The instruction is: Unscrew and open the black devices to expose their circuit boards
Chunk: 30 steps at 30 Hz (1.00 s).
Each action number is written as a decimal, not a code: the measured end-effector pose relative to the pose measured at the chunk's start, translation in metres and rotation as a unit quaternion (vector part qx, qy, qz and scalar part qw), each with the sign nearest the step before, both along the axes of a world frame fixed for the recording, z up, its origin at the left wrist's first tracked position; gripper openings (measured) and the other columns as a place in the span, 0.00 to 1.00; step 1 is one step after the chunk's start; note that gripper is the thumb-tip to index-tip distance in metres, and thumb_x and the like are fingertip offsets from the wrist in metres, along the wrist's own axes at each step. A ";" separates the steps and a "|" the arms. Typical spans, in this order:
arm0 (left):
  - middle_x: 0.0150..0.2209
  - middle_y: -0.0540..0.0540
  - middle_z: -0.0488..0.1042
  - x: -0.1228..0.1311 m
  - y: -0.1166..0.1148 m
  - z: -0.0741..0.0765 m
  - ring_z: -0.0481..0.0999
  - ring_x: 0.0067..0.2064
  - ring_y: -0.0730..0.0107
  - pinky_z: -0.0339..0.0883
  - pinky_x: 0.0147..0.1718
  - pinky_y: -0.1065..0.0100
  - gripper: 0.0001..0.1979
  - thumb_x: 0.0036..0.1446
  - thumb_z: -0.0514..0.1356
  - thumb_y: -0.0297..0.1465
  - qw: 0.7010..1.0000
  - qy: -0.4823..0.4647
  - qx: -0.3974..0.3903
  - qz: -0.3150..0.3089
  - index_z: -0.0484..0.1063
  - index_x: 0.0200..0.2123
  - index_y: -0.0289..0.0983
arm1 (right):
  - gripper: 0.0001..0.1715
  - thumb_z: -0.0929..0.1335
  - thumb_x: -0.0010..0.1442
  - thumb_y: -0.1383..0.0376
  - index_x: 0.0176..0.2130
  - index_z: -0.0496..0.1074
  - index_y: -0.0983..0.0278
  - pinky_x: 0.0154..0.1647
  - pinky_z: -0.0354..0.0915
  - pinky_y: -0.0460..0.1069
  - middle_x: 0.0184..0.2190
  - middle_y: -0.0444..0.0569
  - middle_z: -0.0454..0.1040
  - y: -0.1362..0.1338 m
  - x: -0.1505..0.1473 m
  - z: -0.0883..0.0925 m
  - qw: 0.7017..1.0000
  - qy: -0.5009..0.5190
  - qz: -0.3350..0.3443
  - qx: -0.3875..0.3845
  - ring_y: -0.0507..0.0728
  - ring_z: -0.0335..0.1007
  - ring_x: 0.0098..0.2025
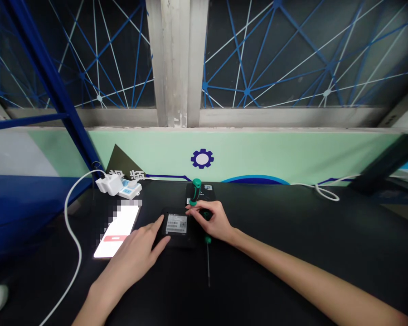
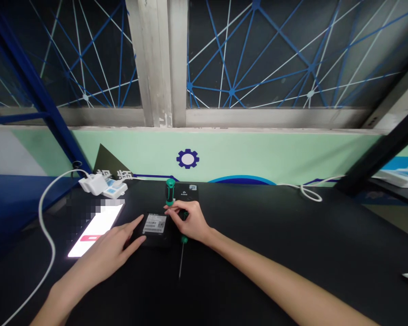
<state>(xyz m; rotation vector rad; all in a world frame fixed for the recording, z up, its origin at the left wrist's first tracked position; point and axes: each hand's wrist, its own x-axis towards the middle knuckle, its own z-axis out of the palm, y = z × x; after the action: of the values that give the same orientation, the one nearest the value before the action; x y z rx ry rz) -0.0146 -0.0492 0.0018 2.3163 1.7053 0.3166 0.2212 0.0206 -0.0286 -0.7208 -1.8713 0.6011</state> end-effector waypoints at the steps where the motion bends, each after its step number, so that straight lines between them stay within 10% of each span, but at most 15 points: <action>1: 0.41 0.40 0.78 0.000 0.000 0.000 0.79 0.43 0.53 0.70 0.41 0.61 0.32 0.67 0.45 0.47 1.000 0.000 0.000 -0.002 0.56 0.68 0.36 | 0.11 0.68 0.65 0.61 0.35 0.78 0.63 0.41 0.74 0.50 0.30 0.50 0.82 0.000 0.000 0.000 1.000 0.001 0.001 0.001 0.57 0.80 0.34; 30: 0.43 0.39 0.78 0.000 0.000 0.000 0.78 0.46 0.53 0.68 0.42 0.62 0.32 0.67 0.46 0.46 1.000 -0.003 -0.012 -0.001 0.55 0.69 0.36 | 0.12 0.67 0.66 0.60 0.35 0.78 0.63 0.40 0.75 0.50 0.31 0.49 0.83 0.001 0.000 -0.001 1.000 -0.001 -0.001 0.001 0.58 0.81 0.35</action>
<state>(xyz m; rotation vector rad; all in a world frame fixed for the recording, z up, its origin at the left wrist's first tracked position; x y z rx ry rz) -0.0148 -0.0492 0.0013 2.2977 1.6948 0.3012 0.2210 0.0211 -0.0295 -0.7230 -1.8718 0.5973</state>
